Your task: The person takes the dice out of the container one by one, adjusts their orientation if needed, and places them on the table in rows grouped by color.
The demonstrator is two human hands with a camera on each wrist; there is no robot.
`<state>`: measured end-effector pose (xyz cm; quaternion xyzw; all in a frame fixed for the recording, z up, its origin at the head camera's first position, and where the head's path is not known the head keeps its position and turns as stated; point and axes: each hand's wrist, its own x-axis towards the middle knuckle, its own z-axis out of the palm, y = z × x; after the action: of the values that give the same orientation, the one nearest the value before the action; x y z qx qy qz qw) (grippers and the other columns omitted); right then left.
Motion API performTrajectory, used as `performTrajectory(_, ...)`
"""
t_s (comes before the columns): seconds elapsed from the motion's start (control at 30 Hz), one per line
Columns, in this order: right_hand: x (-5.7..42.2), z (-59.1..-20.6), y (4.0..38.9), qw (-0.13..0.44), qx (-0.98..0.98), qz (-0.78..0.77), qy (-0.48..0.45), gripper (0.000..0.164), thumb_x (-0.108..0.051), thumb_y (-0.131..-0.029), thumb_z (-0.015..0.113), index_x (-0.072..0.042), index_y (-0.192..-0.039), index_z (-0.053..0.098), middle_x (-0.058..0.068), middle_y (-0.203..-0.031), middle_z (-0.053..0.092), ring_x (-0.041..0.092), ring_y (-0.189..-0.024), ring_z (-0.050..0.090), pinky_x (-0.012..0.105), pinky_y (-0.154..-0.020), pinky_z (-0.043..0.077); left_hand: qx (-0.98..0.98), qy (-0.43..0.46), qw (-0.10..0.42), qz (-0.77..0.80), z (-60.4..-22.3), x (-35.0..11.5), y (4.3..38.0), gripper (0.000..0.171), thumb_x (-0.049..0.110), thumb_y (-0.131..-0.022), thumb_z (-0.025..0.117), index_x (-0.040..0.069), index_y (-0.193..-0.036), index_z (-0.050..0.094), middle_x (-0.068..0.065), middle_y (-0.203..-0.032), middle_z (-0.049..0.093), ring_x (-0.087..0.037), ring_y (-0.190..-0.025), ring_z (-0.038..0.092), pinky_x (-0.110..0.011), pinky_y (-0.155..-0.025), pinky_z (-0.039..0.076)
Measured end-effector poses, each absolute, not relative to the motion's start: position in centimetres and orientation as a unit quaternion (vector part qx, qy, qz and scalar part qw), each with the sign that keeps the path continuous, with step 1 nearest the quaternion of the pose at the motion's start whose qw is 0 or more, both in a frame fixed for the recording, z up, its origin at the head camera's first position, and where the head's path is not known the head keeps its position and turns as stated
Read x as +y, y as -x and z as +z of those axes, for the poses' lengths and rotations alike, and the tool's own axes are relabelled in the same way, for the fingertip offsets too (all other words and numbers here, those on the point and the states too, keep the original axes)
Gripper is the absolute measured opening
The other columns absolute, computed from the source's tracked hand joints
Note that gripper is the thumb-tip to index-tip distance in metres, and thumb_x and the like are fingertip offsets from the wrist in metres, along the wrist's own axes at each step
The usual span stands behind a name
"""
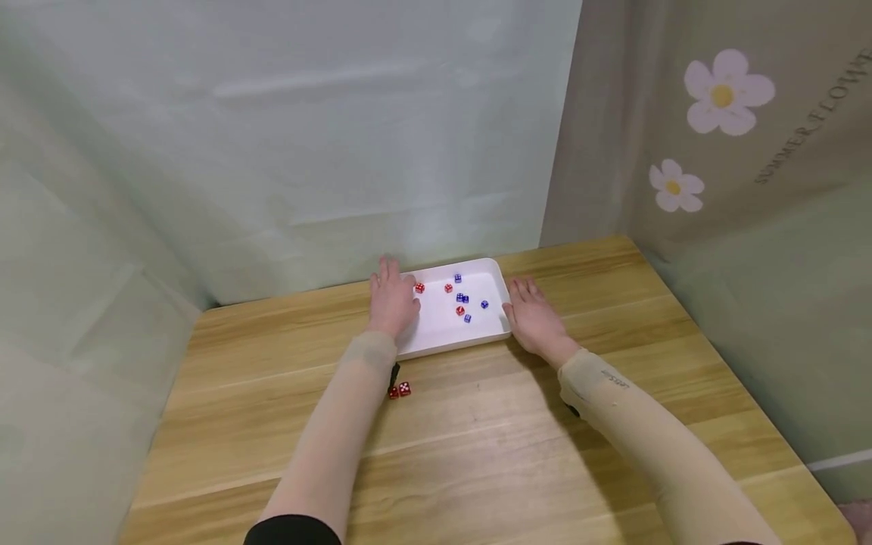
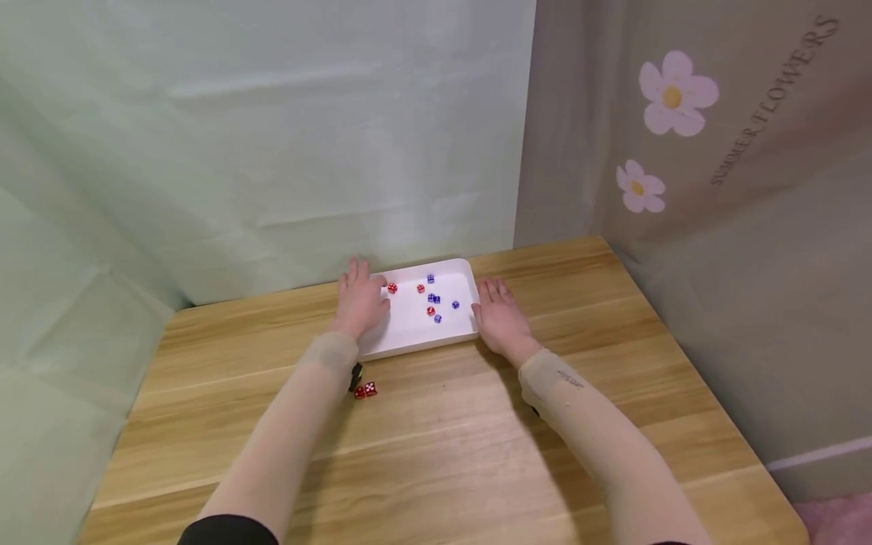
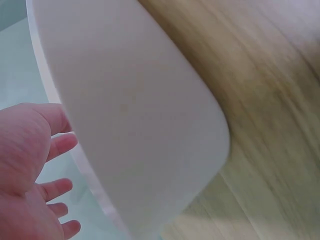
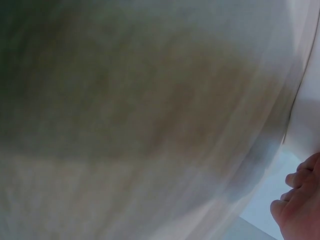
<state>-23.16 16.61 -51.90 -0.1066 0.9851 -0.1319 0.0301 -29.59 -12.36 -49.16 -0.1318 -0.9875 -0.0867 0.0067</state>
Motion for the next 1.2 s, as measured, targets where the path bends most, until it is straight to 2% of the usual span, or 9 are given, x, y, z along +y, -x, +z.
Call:
performTrajectory(0.17,16.6,-51.9,23.1,0.032,0.985,-0.135,0.106,0.064,-0.033,-0.117,0.027,0.01,-0.165,0.018,0.027,-0.173,0.02,0.045,-0.162,0.007,0.051,-0.131,0.01,-0.988,0.136,0.013,-0.078,-49.6,-11.9,30.4,0.028,0.019,-0.099,0.075,0.005,-0.123,0.074,-0.028,-0.155,0.044,-0.046,-0.153,0.029,-0.064,-0.123,0.027)
performTrajectory(0.33,16.6,-52.0,23.2,0.032,0.984,-0.136,0.106,0.065,-0.033,-0.117,0.026,0.01,-0.165,0.018,0.027,-0.173,0.019,0.045,-0.162,0.007,0.051,-0.131,0.01,-0.987,0.136,0.02,-0.078,-50.2,-11.5,31.3,0.023,0.013,-0.099,0.072,0.005,-0.121,0.075,-0.025,-0.145,0.051,-0.042,-0.142,0.04,-0.059,-0.117,0.037)
performTrajectory(0.47,16.5,-52.1,23.1,0.039,0.984,-0.137,0.104,0.065,-0.035,-0.117,0.025,0.009,-0.165,0.017,0.026,-0.173,0.018,0.045,-0.162,0.007,0.05,-0.131,0.008,-0.988,0.135,0.021,-0.07,-50.7,-11.3,31.5,0.019,0.011,-0.098,0.073,0.005,-0.116,0.075,-0.026,-0.141,0.052,-0.043,-0.137,0.043,-0.058,-0.114,0.039)
performTrajectory(0.57,16.4,-52.2,23.0,0.04,0.984,-0.135,0.106,0.065,-0.035,-0.117,0.024,0.009,-0.165,0.017,0.026,-0.173,0.018,0.045,-0.162,0.007,0.049,-0.131,0.008,-0.989,0.134,0.016,-0.062,-50.7,-11.2,31.3,0.021,0.011,-0.098,0.073,0.006,-0.119,0.075,-0.025,-0.139,0.053,-0.042,-0.134,0.044,-0.058,-0.114,0.039)
performTrajectory(0.7,16.4,-52.2,23.0,0.035,0.985,-0.129,0.109,0.065,-0.034,-0.117,0.023,0.01,-0.165,0.017,0.027,-0.173,0.019,0.046,-0.161,0.01,0.05,-0.131,0.009,-0.989,0.136,0.021,-0.063,-50.5,-11.0,31.0,0.021,0.005,-0.102,0.066,0.007,-0.121,0.076,-0.025,-0.14,0.052,-0.042,-0.133,0.044,-0.057,-0.113,0.04)
performTrajectory(0.83,16.3,-52.2,23.2,0.036,0.985,-0.128,0.11,0.065,-0.035,-0.117,0.023,0.009,-0.165,0.017,0.026,-0.173,0.019,0.045,-0.162,0.01,0.049,-0.131,0.009,-0.988,0.135,0.035,-0.061,-50.6,-11.1,31.0,0.016,0.0,-0.103,0.062,0.006,-0.109,0.076,-0.026,-0.139,0.051,-0.043,-0.134,0.043,-0.057,-0.111,0.041)
performTrajectory(0.97,16.2,-52.3,23.3,0.04,0.985,-0.13,0.108,0.065,-0.036,-0.117,0.023,0.008,-0.166,0.016,0.025,-0.174,0.018,0.044,-0.162,0.008,0.048,-0.131,0.008,-0.989,0.133,0.046,-0.049,-50.9,-11.3,31.1,0.009,0.004,-0.103,0.066,0.005,-0.101,0.075,-0.025,-0.135,0.052,-0.042,-0.132,0.044,-0.056,-0.109,0.042)
performTrajectory(1.2,16.1,-52.3,23.4,0.04,0.985,-0.132,0.108,0.065,-0.035,-0.117,0.024,0.008,-0.165,0.017,0.025,-0.174,0.018,0.043,-0.162,0.008,0.048,-0.131,0.008,-0.99,0.129,0.037,-0.043,-51.1,-11.6,31.4,0.009,0.01,-0.104,0.069,0.003,-0.102,0.075,-0.024,-0.132,0.052,-0.041,-0.129,0.044,-0.055,-0.108,0.043)
